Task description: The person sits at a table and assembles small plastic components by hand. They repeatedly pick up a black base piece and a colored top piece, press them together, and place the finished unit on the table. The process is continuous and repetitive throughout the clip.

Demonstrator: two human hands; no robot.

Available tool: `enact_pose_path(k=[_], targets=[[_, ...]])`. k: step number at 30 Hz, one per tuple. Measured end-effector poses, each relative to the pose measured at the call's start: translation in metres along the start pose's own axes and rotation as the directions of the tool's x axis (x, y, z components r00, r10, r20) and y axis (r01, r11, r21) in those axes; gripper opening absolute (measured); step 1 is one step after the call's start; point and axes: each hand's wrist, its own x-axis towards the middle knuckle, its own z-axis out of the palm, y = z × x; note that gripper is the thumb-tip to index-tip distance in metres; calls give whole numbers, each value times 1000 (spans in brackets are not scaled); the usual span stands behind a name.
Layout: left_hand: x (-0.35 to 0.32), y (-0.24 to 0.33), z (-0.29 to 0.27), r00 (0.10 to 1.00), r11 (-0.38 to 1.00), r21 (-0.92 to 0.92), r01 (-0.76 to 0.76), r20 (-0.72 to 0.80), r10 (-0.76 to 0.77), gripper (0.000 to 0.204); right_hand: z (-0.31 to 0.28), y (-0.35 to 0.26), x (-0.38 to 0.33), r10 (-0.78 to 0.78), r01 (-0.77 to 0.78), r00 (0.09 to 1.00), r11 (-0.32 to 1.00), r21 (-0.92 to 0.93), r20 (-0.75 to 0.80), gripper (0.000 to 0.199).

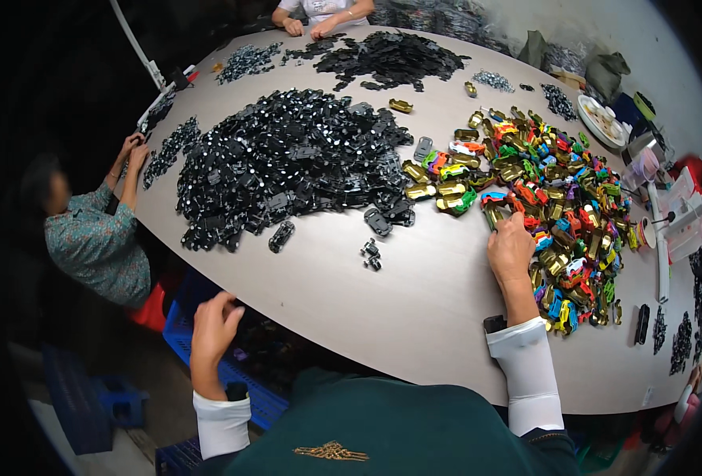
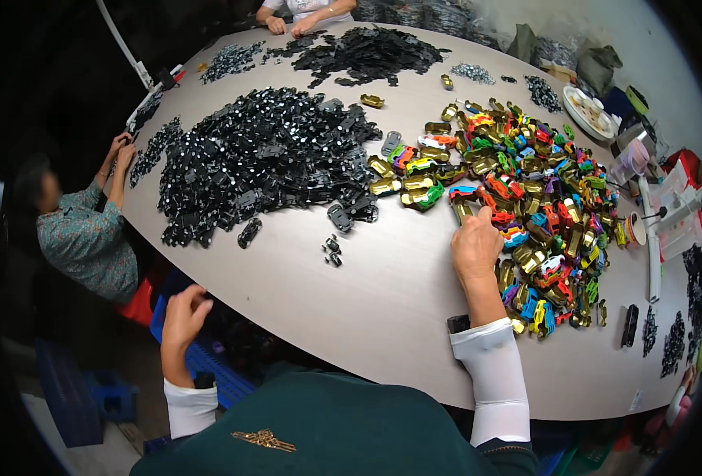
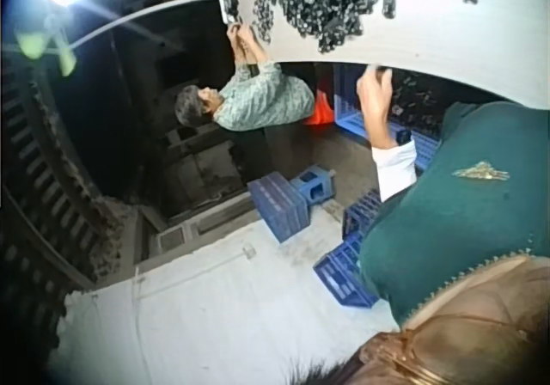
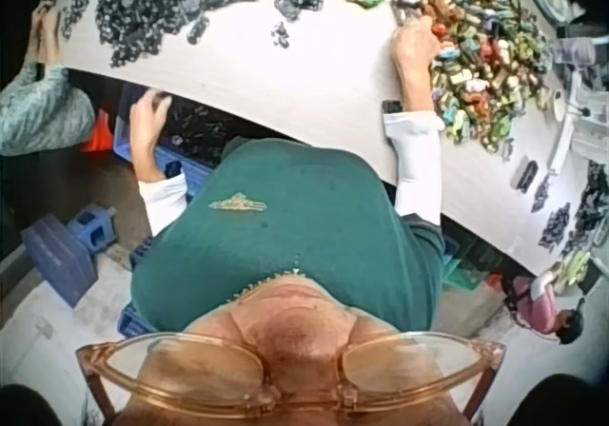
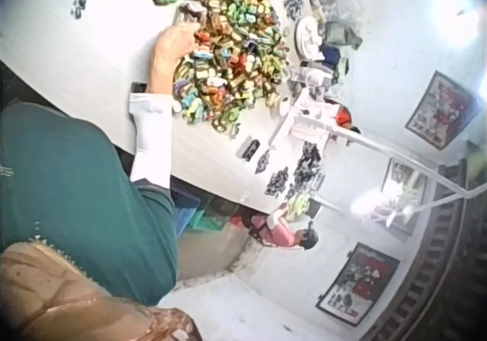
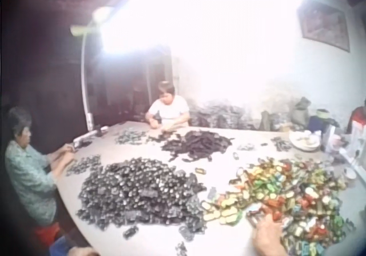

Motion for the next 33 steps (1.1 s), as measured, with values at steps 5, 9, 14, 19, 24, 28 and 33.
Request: enact_pose_path(k=[5,9,14,19,24,28,33], targets=[[73,93,36,949,900,-304,-312,-64,308,14,-1,0,0,-12,14,999,999,38,-45,8],[124,142,80,873,808,-348,-475,-73,481,19,-5,-5,1,35,-36,999,973,227,7,8],[155,177,122,935,922,-172,-347,17,355,42,3,-5,0,-42,-28,995,776,630,96,5],[158,185,130,944,931,-190,-312,46,325,44,1,-12,0,-59,-281,937,461,842,345,9],[138,196,118,929,860,-367,-356,-37,369,41,-4,-21,-5,-124,-569,806,104,815,579,10],[131,213,137,921,386,-922,-3,148,361,48,-13,-41,-14,-183,-576,802,18,817,569,10],[125,229,161,876,301,-948,104,231,424,42,-20,-55,-19,-123,-446,877,148,883,464,8]])
